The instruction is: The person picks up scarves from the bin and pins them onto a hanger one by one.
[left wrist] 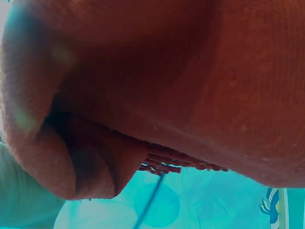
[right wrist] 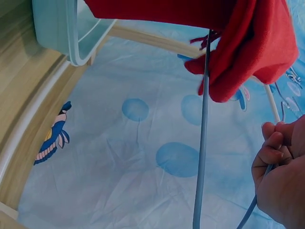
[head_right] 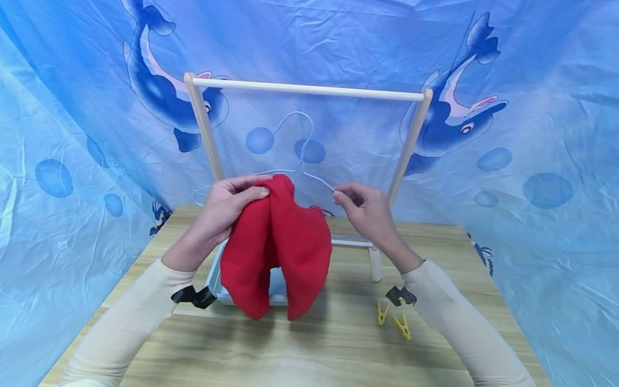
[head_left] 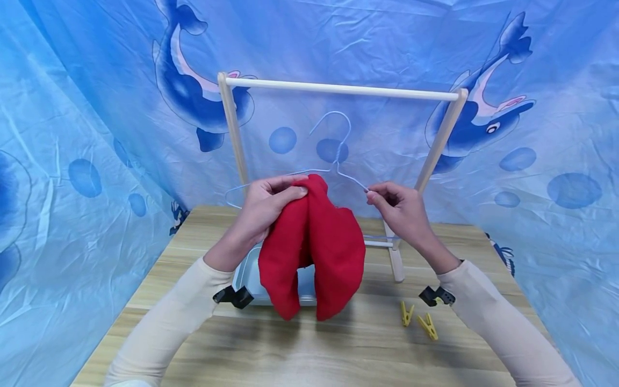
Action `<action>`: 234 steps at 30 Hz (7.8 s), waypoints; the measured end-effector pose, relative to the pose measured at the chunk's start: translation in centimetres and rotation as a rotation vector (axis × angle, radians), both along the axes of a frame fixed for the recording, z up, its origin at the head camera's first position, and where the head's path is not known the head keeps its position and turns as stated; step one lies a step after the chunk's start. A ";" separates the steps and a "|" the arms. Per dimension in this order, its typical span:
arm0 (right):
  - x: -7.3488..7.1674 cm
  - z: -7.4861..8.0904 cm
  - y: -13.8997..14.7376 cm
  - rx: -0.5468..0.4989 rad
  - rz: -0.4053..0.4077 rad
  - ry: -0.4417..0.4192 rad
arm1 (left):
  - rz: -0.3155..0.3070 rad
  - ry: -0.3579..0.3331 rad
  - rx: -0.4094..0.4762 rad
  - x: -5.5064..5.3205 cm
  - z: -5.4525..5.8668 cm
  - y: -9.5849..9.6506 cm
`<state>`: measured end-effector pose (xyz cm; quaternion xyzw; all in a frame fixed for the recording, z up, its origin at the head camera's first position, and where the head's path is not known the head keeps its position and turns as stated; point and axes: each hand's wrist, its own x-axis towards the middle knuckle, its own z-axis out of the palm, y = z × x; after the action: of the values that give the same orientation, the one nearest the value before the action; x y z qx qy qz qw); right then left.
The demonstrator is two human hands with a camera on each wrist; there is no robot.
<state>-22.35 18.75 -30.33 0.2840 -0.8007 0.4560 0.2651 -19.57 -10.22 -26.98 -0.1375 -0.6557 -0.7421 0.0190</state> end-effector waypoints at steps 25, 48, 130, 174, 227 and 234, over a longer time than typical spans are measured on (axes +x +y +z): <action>0.7 -0.1 -0.3 -0.041 0.127 0.022 | 0.001 -0.208 0.038 -3.2 -1.6 0.9; 0.9 -0.3 -0.7 0.015 0.238 0.062 | 0.164 0.005 -0.524 -6.5 -2.4 -0.1; 2.3 0.0 -1.9 0.021 0.155 -0.056 | 0.062 0.612 -0.955 -4.1 -4.6 2.7; 1.8 1.3 -0.9 0.022 0.086 -0.054 | 0.310 0.547 -0.925 3.4 -7.7 -7.5; 2.3 0.5 -1.2 0.017 0.129 -0.082 | 0.098 0.381 -0.730 0.4 -5.5 -6.1; 2.5 0.5 -1.1 0.019 0.116 -0.082 | 0.152 0.351 -0.808 0.0 -5.1 -7.0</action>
<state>-19.84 17.61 -29.79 0.3137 -0.7974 0.4740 0.2025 -19.60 -17.25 -32.11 -0.2092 -0.8880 -0.3885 0.1291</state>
